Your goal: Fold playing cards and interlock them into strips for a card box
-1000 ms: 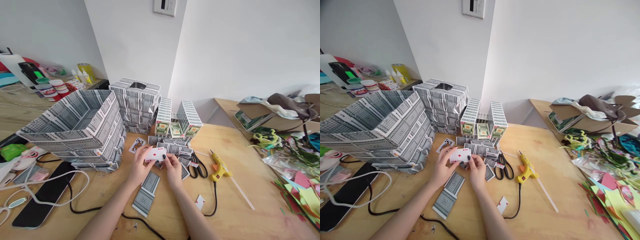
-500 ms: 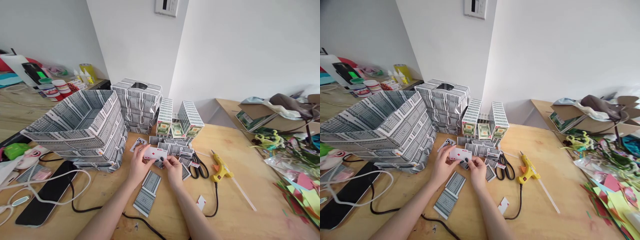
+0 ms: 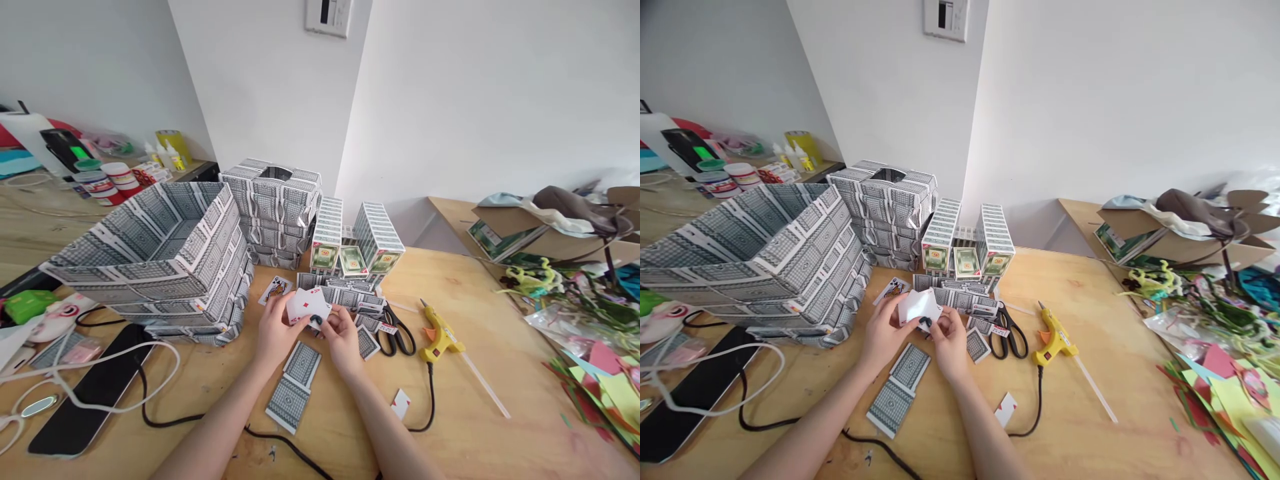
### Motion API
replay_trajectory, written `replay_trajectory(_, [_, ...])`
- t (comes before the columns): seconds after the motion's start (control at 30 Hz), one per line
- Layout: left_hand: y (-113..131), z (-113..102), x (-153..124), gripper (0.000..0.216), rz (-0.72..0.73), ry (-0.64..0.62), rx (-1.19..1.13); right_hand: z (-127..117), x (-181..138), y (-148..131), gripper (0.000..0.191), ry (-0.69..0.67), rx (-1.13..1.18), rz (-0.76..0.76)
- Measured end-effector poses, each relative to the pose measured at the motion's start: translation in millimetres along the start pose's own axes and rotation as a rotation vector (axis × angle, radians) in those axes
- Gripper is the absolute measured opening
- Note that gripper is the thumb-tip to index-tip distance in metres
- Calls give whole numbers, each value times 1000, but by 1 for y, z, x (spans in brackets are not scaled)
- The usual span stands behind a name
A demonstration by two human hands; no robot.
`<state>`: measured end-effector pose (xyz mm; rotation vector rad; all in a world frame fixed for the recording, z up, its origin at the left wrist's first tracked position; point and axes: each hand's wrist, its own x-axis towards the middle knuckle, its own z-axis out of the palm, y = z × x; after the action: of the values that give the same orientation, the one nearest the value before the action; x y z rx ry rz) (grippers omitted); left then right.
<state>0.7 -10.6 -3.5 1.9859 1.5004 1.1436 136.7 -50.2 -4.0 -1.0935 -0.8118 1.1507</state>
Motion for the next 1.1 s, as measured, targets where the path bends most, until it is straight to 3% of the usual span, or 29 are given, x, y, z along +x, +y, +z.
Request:
replay_trajectory(0.17, [-1, 0, -2, 42, -58, -29, 31, 0, -2, 5, 27, -74, -19, -7])
replay_trajectory(0.5, [1, 1, -3, 37, -21, -89, -119, -2, 2, 5, 29, 60, -135, 20])
replay_trajectory(0.73, [0, 2, 2, 28, -214, -127, -297, -5, 3, 7, 33, 58, -167, 7])
replay_trajectory(1.1, [1, 1, 5, 22, -274, -238, -525, -6, 4, 8, 34, 75, -227, 5])
